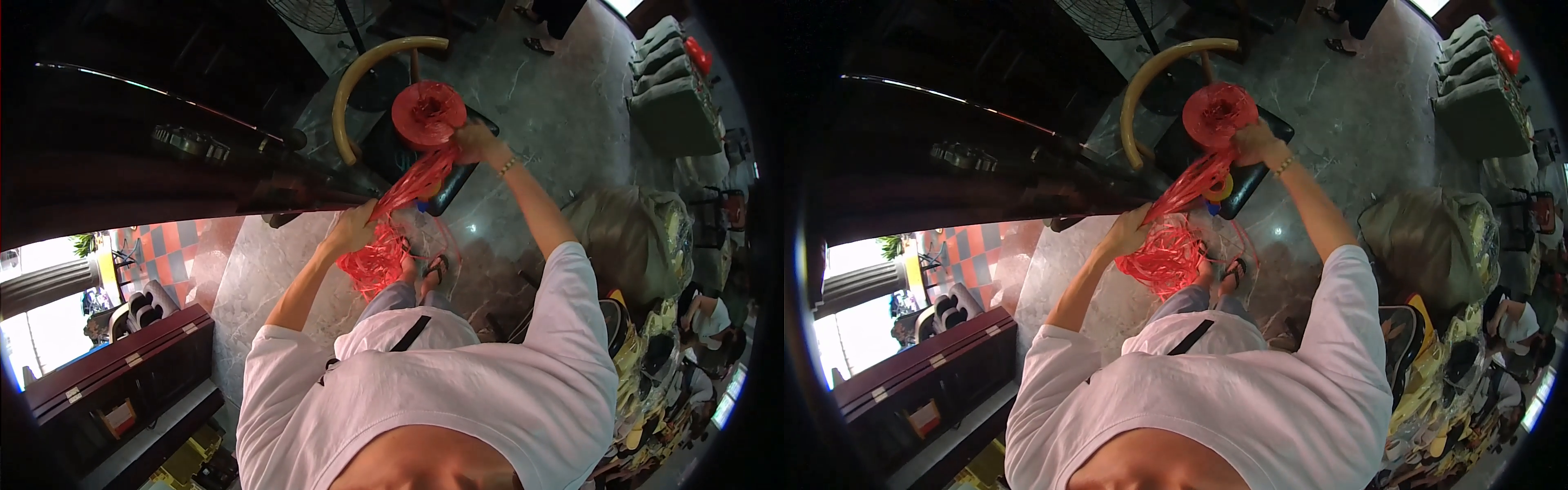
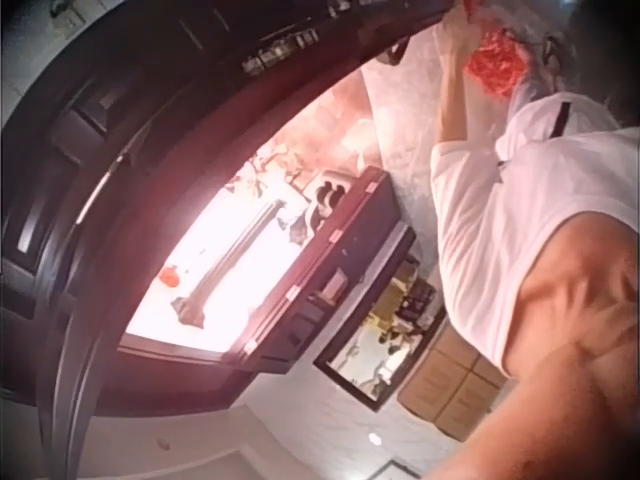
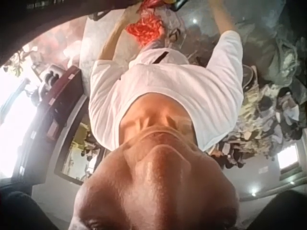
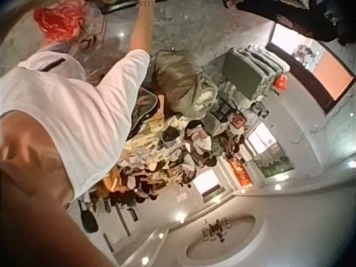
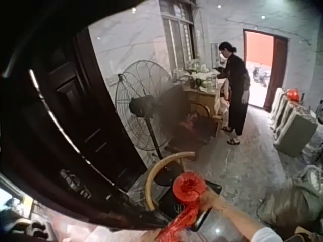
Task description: Cutting lengths of red plastic strapping from a spool.
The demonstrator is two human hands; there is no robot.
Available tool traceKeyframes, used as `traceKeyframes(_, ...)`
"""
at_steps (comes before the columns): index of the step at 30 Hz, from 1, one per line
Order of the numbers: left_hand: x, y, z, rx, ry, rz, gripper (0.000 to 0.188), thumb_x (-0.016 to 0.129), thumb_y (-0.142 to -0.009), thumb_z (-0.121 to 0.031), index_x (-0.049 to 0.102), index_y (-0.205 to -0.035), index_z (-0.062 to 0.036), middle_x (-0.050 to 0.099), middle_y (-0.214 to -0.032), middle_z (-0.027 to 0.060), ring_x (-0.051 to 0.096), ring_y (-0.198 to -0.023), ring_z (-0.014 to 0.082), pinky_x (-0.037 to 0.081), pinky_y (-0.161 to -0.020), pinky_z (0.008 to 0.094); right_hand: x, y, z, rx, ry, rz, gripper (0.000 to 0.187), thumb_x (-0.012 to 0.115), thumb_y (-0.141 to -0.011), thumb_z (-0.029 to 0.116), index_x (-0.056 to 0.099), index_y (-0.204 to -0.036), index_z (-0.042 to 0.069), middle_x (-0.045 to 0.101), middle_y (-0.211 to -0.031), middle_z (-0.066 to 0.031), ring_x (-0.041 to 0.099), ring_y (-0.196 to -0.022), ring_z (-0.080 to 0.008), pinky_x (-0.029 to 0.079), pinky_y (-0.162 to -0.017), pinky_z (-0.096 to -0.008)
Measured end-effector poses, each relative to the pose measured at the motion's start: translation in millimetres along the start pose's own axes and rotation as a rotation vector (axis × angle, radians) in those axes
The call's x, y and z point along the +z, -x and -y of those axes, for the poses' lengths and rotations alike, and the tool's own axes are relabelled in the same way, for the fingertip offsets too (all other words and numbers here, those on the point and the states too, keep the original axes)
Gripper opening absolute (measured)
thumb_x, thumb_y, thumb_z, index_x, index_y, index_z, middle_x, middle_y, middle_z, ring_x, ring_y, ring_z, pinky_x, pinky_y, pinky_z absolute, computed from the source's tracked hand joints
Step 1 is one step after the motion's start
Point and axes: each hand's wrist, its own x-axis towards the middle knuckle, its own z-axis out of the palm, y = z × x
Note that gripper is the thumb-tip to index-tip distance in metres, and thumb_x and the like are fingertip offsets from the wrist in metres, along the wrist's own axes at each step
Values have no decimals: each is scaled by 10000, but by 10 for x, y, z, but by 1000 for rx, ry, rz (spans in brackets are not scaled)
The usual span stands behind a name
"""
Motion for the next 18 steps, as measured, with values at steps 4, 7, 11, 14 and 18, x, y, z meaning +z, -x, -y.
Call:
traceKeyframes(4, -198, 93, 20, 27, 170, -138, 246, 486, -881, -114, 517, -1101, -10, 610, -829, 177, 609, -794, 346, 466, -709, 394, -295, 112, -433, 31, -242, -229, 279, 585, -775, 290, 653, -911, 56, 663, -884, -146, 637, -859, -314, 488, -786, -416)
traceKeyframes(7, -215, 45, 4, -14, 434, -317, 159, 445, -940, -151, 538, -1016, -47, 457, -647, 2, 409, -535, 97, 335, -491, 248, -683, 220, -360, 238, -863, -298, 258, 483, -891, 267, 583, -850, 32, 613, -751, -75, 625, -712, -225, 502, -669, -387)
traceKeyframes(11, -133, -148, -149, -49, 860, -353, 203, 426, -978, -218, 539, -1045, -64, 369, -606, -76, 306, -488, 15, 252, -447, 175, -1220, 266, 61, 92, -1656, -365, 268, 432, -942, 273, 547, -808, 71, 518, -671, -12, 567, -639, -137, 496, -643, -341)
traceKeyframes(14, -79, -322, -332, 65, 980, -378, 238, 422, -981, -230, 539, -1090, -54, 369, -597, -69, 329, -504, 11, 257, -450, 174, -1482, 288, 475, 0, -2068, -169, 289, 421, -960, 297, 535, -791, 92, 521, -667, -7, 539, -604, -124, 492, -648, -325)
traceKeyframes(18, 38, -437, -558, 68, 907, -369, 253, 466, -969, -247, 549, -1107, -52, 424, -669, -50, 337, -506, 23, 296, -469, 193, -1578, 280, 992, -46, -2109, -127, 309, 416, -969, 308, 531, -771, 101, 526, -650, 7, 522, -582, -121, 484, -642, -319)
